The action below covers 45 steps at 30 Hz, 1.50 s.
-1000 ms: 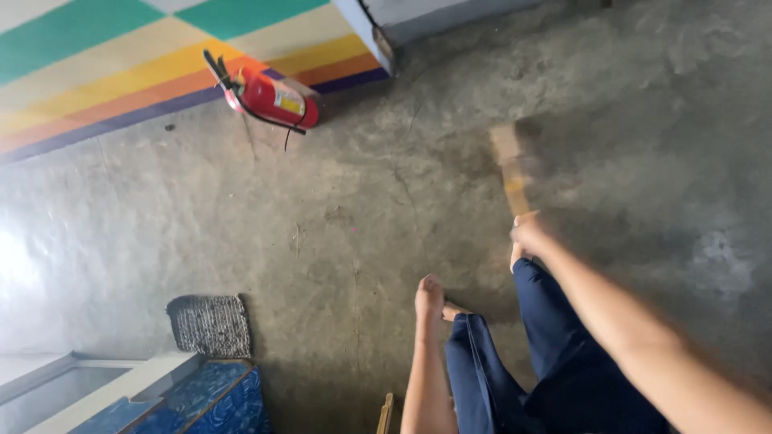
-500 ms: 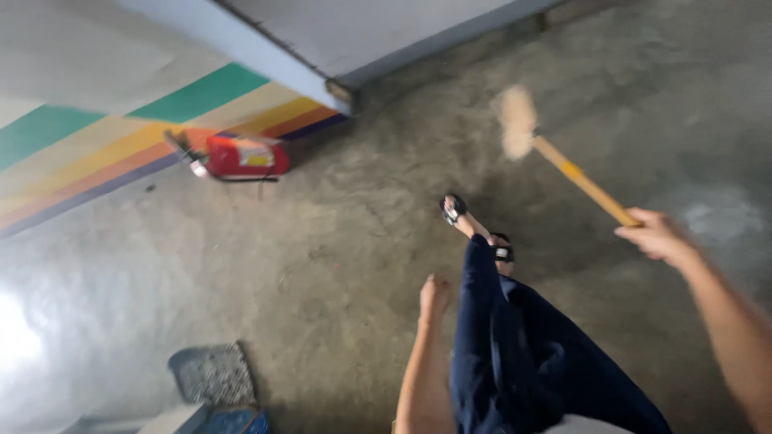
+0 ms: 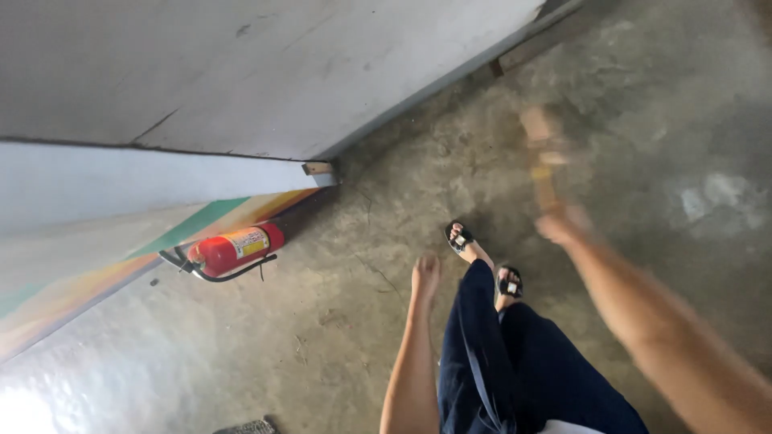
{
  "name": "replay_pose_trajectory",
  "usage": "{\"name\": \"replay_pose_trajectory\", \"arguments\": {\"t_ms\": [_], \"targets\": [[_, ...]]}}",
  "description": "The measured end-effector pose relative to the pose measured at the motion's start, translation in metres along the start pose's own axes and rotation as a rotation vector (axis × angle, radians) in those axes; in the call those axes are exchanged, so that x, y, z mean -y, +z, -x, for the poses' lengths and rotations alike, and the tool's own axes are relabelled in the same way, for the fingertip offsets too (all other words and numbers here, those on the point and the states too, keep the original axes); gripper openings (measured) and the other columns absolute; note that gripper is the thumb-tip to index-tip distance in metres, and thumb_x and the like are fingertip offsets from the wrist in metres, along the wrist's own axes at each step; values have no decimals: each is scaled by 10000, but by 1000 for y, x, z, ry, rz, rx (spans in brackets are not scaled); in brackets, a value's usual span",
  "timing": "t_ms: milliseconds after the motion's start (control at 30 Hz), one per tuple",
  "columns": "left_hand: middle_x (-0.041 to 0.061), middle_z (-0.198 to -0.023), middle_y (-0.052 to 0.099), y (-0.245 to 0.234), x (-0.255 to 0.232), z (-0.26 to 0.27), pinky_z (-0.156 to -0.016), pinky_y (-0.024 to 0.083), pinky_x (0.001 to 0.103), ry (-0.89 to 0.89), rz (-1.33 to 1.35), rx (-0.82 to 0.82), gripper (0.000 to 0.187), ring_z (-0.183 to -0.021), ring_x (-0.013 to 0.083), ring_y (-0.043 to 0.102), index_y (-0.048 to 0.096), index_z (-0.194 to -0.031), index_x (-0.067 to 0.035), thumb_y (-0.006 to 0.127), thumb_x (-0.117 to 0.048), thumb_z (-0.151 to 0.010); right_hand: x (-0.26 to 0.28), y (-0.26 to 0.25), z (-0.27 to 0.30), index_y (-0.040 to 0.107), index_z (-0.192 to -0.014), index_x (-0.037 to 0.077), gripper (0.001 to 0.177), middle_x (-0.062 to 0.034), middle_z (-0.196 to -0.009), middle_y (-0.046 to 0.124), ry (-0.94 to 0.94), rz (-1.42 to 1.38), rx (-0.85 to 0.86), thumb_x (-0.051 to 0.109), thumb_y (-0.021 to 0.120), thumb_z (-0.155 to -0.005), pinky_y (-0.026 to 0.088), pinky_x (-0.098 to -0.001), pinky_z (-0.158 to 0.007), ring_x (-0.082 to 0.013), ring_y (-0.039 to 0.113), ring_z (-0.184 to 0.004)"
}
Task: The person sweeps a concrete floor with a broom, moving debris toward a doorway. They briefly reposition a red gas cylinder and a plastic stool to access the area underneath, then continue sweeping around a mat and along the wall.
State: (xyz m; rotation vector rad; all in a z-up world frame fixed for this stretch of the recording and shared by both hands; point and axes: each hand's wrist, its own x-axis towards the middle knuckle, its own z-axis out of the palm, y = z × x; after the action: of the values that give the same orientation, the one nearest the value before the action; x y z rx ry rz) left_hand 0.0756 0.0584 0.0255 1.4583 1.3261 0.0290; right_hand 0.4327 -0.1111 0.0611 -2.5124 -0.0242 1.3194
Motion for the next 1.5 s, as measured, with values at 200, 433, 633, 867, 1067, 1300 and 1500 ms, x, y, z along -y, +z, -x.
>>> {"name": "replay_pose_trajectory", "arguments": {"t_ms": [200,433,633,867,1067,1300,1500], "targets": [[136,-1089,741,19,-88,-75,-856,542,337,86,83,44,327,-967,207,693,656,-1239,-6,604,-201,-981,34,60,24,670,-1266,103,479,-188,-980,732,-405,431,66,168,665,-792,552,-488,-675,-377,703,-885],[133,-1064,756,46,-99,-72,-842,546,334,-36,160,147,304,-944,204,694,676,-1181,-2,626,-209,-965,-45,-152,62,407,-1559,417,590,-25,-646,608,-181,585,-57,387,567,-992,417,-310,-395,-148,498,-441],[144,-1003,719,60,-42,-42,-797,528,366,-141,8,15,265,-908,257,679,701,-1081,-21,615,-233,-946,-135,-272,-68,615,-1337,94,422,-127,-877,712,136,314,-283,276,698,-966,547,-355,-464,-206,639,-586],[191,-844,711,127,-67,-40,-664,516,401,-237,-96,-128,244,-726,270,677,686,-982,-22,607,-246,-923,-87,-207,-247,608,-927,65,255,-50,-703,579,199,-536,36,173,822,-841,459,-363,-486,-177,553,-557],[165,-981,757,218,-215,-78,-783,541,429,-20,-72,-150,299,-910,339,723,683,-1169,-80,606,-246,-932,96,-37,-176,743,-906,123,152,-59,-696,661,-649,388,165,219,754,-789,453,-361,-491,-172,558,-560],[204,-1070,727,200,-277,-70,-842,563,431,132,89,-175,330,-1005,375,701,650,-1284,-52,609,-226,-1007,131,-161,-134,696,-1313,150,418,-57,-725,665,-355,145,677,141,643,-899,402,-364,-477,-172,529,-557],[196,-967,746,158,-193,-40,-775,575,479,-389,368,-263,393,-840,434,726,597,-1298,-94,595,-269,-946,205,-220,-99,520,-1465,103,611,-198,-1182,708,-551,682,194,175,733,-897,583,-457,-860,-348,721,-1038]]}}
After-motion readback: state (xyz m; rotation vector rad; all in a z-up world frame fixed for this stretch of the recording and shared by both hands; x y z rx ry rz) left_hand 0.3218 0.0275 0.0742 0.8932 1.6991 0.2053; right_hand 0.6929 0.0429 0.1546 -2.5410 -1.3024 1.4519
